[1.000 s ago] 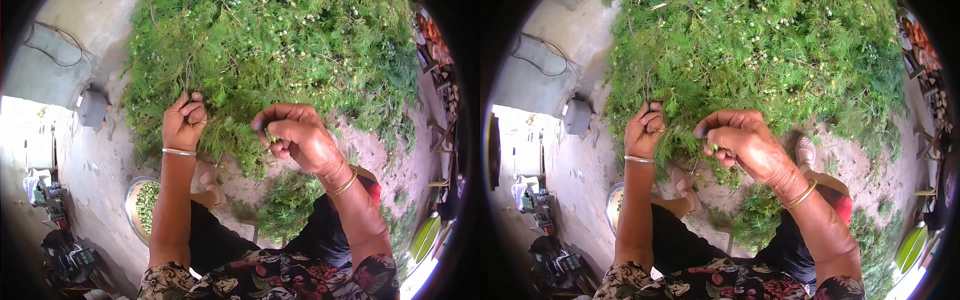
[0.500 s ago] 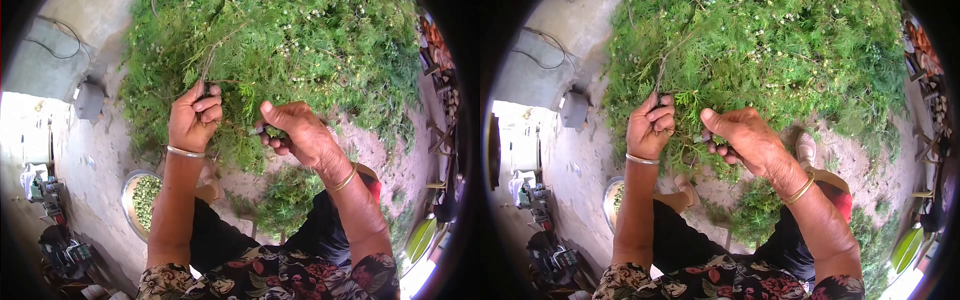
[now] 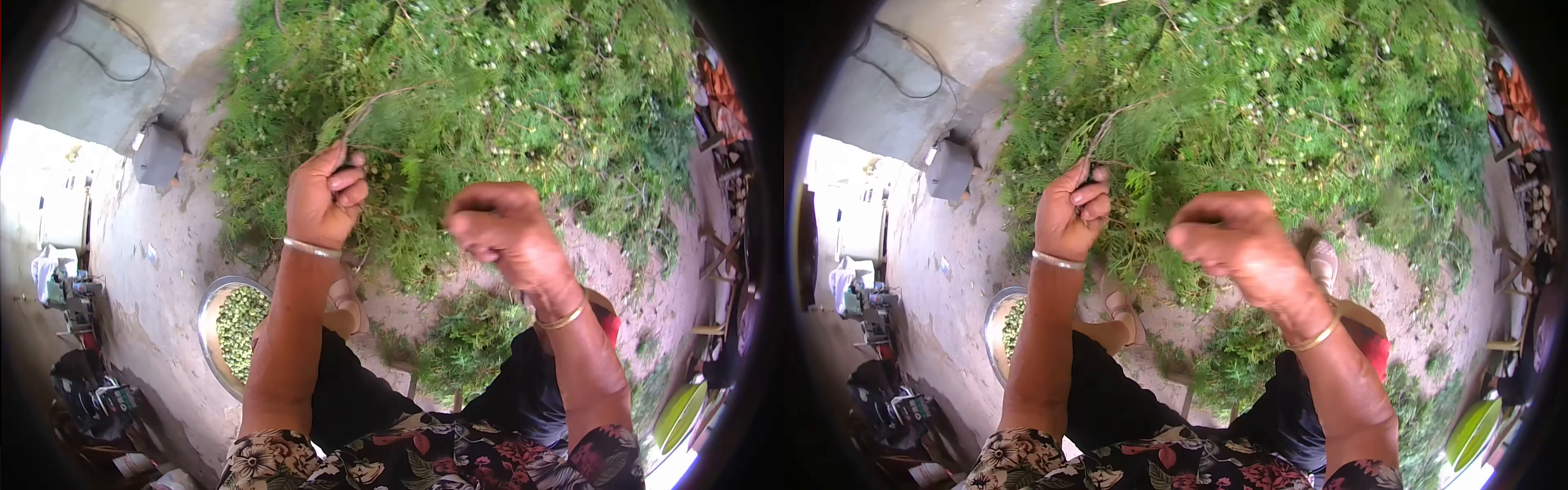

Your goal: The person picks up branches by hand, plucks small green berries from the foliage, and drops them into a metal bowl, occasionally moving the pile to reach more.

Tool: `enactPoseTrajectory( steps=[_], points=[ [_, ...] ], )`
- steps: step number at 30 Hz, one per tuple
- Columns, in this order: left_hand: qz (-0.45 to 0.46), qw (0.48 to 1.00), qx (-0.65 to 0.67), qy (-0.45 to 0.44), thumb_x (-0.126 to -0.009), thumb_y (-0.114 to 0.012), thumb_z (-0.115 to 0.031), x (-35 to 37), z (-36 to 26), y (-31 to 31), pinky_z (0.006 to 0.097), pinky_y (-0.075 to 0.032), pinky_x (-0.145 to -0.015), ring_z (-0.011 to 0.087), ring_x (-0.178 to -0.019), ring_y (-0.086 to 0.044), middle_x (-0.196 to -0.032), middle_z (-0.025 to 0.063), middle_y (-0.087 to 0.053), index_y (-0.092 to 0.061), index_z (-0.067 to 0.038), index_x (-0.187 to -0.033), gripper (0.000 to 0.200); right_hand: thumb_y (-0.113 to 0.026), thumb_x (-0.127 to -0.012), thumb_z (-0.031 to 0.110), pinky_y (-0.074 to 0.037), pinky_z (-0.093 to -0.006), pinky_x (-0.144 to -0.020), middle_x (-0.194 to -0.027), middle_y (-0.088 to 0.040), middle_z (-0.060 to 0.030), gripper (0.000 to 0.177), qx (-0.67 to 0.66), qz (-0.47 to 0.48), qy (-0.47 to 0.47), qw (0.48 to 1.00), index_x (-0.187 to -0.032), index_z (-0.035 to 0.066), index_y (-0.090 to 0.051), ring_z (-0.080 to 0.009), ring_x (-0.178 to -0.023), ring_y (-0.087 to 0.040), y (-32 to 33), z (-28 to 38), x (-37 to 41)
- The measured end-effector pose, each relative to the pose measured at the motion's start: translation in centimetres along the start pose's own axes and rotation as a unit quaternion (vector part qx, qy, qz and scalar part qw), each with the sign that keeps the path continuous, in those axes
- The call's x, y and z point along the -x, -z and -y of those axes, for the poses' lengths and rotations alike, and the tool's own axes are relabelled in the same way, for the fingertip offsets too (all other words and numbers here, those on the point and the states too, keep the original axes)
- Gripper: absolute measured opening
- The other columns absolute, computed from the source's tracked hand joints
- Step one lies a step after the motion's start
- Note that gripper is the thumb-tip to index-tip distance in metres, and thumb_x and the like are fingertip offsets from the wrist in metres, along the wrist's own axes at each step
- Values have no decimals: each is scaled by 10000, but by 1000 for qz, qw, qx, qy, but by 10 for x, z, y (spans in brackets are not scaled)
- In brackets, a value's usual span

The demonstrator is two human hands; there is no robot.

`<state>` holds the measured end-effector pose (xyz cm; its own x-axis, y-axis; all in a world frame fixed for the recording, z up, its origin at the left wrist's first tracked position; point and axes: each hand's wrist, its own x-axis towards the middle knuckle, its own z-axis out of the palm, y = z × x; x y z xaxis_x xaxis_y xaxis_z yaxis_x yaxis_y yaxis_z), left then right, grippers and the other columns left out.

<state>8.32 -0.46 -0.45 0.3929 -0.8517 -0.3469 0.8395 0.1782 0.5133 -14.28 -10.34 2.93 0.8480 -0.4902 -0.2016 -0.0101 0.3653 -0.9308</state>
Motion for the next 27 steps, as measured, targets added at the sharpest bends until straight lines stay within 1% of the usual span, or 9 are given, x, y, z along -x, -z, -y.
enactPoseTrajectory(
  steps=[2,4,6,11,13,14,21,25,27],
  points=[
    [-81,979,-129,-133,-926,-512,-95,1,-8,3,195,-320,-414,68,-510,-405,-798,92,-547,-492,-26,-972,85,-654,-805,158,-344,-205,-420,-644,-570,-37,178,-57,-41,11,997,-822,-17,-633,-77,-498,-472,16,5,2],
    [-96,963,-187,-171,-911,-536,-83,6,-9,-6,192,-329,-420,76,-524,-429,-769,94,-556,-500,-26,-976,94,-631,-810,135,-351,-213,-430,-687,-587,-53,163,-116,-85,31,989,-855,-22,-624,-88,-518,-480,23,10,1],
    [-130,944,-223,-203,-845,-589,14,8,-5,-7,214,-334,-419,104,-536,-494,-754,95,-605,-552,21,-970,130,-572,-817,97,-388,-237,-463,-756,-600,-101,164,-155,-160,-28,974,-900,-42,-592,-121,-597,-521,23,12,1],
    [-53,951,-181,-245,-827,-600,36,15,4,-4,233,-395,-465,105,-549,-505,-880,139,-657,-601,49,-1028,202,-488,-833,85,-436,-272,-511,-806,-603,-157,191,-162,-160,-7,974,-938,-65,-544,-175,-661,-554,22,7,0],
    [5,902,-277,-331,-814,-620,36,13,5,-2,240,-432,-498,114,-608,-540,-859,82,-629,-619,33,-985,172,-485,-845,110,-441,-279,-512,-803,-605,-161,182,-211,-193,-29,958,-897,-55,-543,-183,-656,-557,19,4,1],
    [11,893,-282,-351,-795,-602,79,11,6,1,241,-461,-530,110,-638,-557,-933,111,-655,-625,57,-1023,231,-493,-846,105,-444,-286,-513,-803,-605,-167,161,-223,-192,-38,955,-877,-45,-541,-192,-652,-555,21,-3,-1],
    [20,850,-341,-402,-743,-569,151,18,6,2,221,-498,-612,94,-724,-591,-1073,131,-647,-650,40,-1017,306,-546,-835,91,-462,-290,-523,-805,-603,-160,164,-151,-192,-44,969,-877,-65,-578,-196,-648,-551,11,-20,18],
    [0,822,-355,-445,-722,-572,174,11,12,3,211,-507,-692,90,-828,-601,-1025,111,-662,-655,43,-1002,320,-537,-844,106,-495,-331,-612,-841,-618,-166,187,-154,-200,-15,967,-887,-69,-588,-219,-704,-581,3,-15,35],
    [-24,839,-322,-438,-719,-579,185,9,18,1,206,-506,-707,88,-839,-600,-1007,98,-663,-656,40,-1000,325,-533,-847,117,-503,-351,-645,-847,-622,-163,197,-128,-188,-6,974,-891,-65,-596,-223,-723,-588,-19,-2,44]
  ],
)
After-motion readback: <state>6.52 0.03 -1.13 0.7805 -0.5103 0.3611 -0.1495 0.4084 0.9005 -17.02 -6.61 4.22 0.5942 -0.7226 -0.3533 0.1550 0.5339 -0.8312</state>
